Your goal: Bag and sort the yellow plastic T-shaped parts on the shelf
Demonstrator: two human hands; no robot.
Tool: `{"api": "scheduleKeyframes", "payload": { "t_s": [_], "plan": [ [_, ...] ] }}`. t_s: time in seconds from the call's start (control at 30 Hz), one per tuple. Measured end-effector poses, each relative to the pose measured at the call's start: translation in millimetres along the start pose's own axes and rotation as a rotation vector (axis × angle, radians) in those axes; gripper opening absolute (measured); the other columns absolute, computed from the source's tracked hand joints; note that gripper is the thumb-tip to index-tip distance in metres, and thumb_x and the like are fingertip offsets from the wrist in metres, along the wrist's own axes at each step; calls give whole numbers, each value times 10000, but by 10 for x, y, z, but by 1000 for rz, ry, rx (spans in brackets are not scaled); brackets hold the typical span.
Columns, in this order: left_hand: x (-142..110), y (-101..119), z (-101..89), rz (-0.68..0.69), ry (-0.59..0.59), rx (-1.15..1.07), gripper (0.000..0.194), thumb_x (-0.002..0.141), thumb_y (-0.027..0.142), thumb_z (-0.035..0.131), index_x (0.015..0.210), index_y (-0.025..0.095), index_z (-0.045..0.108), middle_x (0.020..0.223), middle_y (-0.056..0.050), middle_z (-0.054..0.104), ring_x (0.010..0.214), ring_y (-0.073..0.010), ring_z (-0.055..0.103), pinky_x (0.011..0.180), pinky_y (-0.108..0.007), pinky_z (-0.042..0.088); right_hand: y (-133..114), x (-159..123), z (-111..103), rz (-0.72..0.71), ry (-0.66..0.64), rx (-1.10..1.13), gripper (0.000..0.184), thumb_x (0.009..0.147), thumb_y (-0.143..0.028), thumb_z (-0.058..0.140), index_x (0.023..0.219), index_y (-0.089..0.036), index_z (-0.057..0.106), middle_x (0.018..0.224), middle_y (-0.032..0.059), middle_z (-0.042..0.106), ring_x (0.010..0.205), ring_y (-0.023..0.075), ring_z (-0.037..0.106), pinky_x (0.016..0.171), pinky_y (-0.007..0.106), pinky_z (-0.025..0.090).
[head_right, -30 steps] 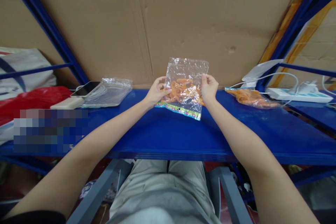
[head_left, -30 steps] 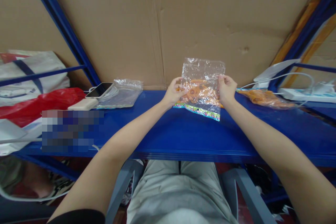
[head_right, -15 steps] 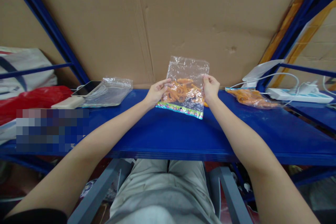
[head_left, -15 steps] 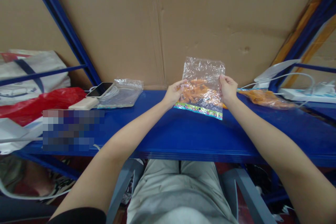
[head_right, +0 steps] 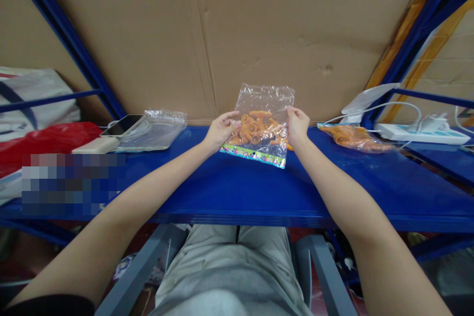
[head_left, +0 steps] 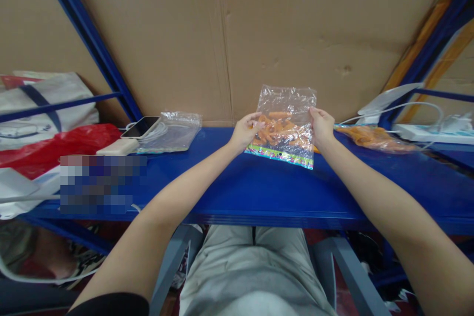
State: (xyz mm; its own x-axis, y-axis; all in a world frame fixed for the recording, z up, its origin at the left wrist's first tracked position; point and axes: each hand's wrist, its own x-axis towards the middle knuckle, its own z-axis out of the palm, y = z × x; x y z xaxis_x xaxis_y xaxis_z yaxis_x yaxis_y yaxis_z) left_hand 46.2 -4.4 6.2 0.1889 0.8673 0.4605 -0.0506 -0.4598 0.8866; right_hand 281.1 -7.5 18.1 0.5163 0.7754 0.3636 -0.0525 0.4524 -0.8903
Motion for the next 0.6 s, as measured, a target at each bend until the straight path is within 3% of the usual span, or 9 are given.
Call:
{"api": "scheduleKeyframes", "payload": {
  "t_s": [0.2,0.43,0.6],
  "plan": [
    [33,-35,-14,46,-4,4,261,747,214,816,988,148,742,925,-58,776,835,-144,698,758,-238,544,-46,-23,14,63,52,-3,256,838,-293,694,656,-231,525,427,-106,320,379,84,296,372,233,216],
    [62,-78,-74,66,-17,8,305,767,247,800,1053,143,774,1099,-115,776,1070,-219,704,955,-352,548,-1,23,-27,84,14,1,275,813,-328,726,667,-235,513,446,-107,335,383,82,297,376,233,225],
    [48,-46,-79,50,-4,9,332,806,209,757,1137,178,768,1150,-95,765,1034,-205,710,912,-344,574,12,36,-26,74,25,-23,300,816,-308,730,639,-232,500,460,-96,343,401,85,317,387,228,259]
  ]
}}
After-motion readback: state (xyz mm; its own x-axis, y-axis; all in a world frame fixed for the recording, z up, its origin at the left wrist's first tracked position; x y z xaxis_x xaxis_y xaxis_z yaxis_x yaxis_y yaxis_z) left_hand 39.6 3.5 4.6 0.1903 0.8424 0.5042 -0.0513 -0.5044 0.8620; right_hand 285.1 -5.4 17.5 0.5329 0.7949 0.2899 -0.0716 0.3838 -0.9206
